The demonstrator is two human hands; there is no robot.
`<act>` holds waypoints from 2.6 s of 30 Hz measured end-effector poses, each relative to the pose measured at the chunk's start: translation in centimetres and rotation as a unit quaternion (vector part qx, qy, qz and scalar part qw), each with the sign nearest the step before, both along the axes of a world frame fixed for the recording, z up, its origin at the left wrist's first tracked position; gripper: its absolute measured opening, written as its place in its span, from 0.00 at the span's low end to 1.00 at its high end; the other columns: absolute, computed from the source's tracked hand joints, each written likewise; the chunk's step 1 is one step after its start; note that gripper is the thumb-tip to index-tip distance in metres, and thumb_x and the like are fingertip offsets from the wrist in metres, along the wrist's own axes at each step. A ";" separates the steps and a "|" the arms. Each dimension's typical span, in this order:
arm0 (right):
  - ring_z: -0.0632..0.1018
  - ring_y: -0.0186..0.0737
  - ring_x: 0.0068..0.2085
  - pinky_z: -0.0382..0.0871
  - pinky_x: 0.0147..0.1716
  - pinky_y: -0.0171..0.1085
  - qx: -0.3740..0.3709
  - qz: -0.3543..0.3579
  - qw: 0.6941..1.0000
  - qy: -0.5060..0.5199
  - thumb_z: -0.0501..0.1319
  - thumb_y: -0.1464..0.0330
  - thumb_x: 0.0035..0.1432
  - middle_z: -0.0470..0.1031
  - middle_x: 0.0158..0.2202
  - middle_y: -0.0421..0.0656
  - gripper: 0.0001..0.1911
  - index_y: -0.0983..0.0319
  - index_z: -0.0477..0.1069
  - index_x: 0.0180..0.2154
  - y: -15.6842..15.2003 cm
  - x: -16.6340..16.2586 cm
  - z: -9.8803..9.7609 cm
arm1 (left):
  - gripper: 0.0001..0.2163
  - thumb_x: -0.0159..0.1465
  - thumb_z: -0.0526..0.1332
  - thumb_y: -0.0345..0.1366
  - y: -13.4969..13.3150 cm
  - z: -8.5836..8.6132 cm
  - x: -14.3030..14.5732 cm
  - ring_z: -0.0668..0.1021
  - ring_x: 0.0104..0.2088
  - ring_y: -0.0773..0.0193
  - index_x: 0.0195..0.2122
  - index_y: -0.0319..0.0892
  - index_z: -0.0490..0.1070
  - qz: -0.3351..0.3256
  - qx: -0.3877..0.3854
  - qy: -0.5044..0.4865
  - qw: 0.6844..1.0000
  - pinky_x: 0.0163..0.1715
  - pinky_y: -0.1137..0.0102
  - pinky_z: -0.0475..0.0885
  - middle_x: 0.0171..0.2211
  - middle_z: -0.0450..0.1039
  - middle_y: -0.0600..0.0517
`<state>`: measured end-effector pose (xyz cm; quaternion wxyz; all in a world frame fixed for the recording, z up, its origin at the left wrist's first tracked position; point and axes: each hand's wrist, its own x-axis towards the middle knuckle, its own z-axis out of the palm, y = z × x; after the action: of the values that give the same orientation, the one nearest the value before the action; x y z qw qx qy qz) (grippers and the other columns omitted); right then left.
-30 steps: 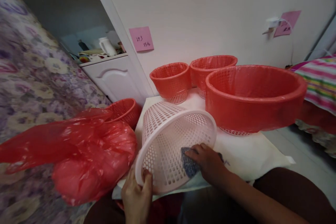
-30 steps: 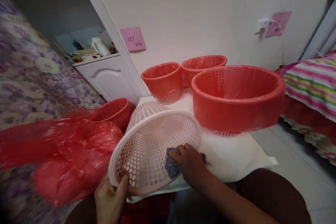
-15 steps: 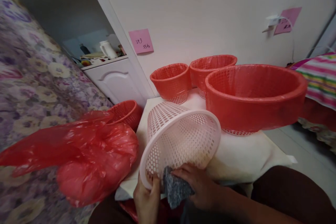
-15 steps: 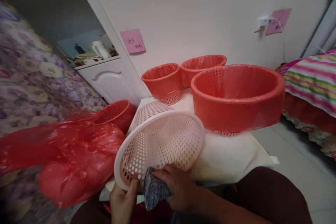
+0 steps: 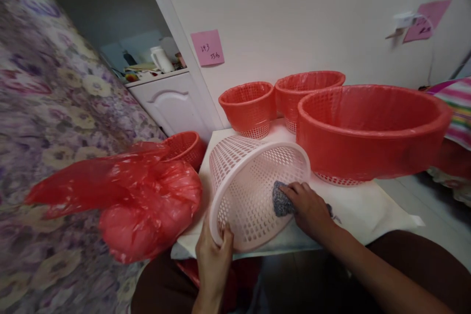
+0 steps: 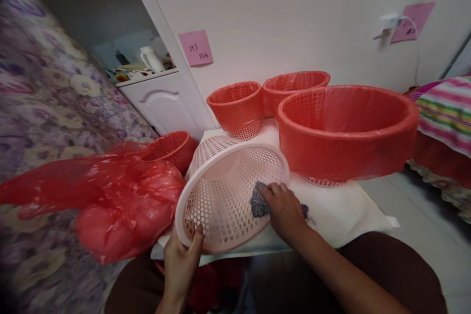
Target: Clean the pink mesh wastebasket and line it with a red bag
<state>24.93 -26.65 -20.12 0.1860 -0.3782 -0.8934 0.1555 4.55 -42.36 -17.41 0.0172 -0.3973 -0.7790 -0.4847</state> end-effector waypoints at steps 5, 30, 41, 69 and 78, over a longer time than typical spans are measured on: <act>0.70 0.53 0.50 0.67 0.46 0.47 -0.069 0.061 0.996 -0.003 0.58 0.77 0.43 0.70 0.50 0.51 0.35 0.62 0.65 0.57 -1.9 -1.9 -1.3 | 0.17 0.59 0.60 0.46 0.7 -2.1 1.4 0.79 0.30 0.58 0.42 0.38 0.71 -0.008 -0.011 -0.065 0.998 0.30 0.67 0.74 0.29 0.77 0.50; 0.69 0.53 0.49 0.66 0.43 0.47 -0.055 0.057 0.996 -0.029 0.55 0.79 0.45 0.69 0.49 0.53 0.35 0.63 0.64 0.57 -1.3 -0.2 -0.5 | 0.17 0.59 0.58 0.46 0.5 -0.3 0.4 0.78 0.32 0.56 0.42 0.37 0.71 -0.016 -0.039 0.000 0.999 0.34 0.66 0.73 0.31 0.76 0.49; 0.71 0.51 0.48 0.67 0.45 0.45 -0.128 0.246 0.960 0.028 0.61 0.70 0.45 0.71 0.48 0.50 0.35 0.62 0.64 0.58 -4.5 -2.6 -0.8 | 0.11 0.56 0.59 0.43 -0.1 -0.4 -1.6 0.75 0.24 0.59 0.30 0.40 0.70 0.025 -0.028 -0.007 0.999 0.26 0.68 0.70 0.22 0.72 0.53; 0.79 0.47 0.39 0.73 0.43 0.47 -0.585 0.213 0.731 0.279 0.62 0.62 0.42 0.79 0.37 0.47 0.26 0.65 0.71 0.45 -2.8 -2.2 -1.2 | 0.09 0.60 0.58 0.40 -0.1 2.2 -0.6 0.77 0.31 0.58 0.36 0.39 0.70 -0.019 -0.045 0.085 0.995 0.36 0.64 0.72 0.32 0.75 0.49; 0.77 0.49 0.40 0.72 0.41 0.49 -0.462 0.128 0.818 0.317 0.60 0.61 0.47 0.78 0.40 0.49 0.25 0.65 0.68 0.47 -1.1 -1.9 0.3 | 0.07 0.61 0.56 0.37 -0.9 3.2 0.1 0.78 0.36 0.57 0.34 0.40 0.68 -0.071 -0.035 0.107 0.991 0.42 0.63 0.74 0.35 0.75 0.47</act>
<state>23.01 -27.71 -19.79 0.2409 -0.2322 -0.6487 0.6835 4.68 -43.27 -14.22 0.0515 -0.5016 -0.7592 -0.4116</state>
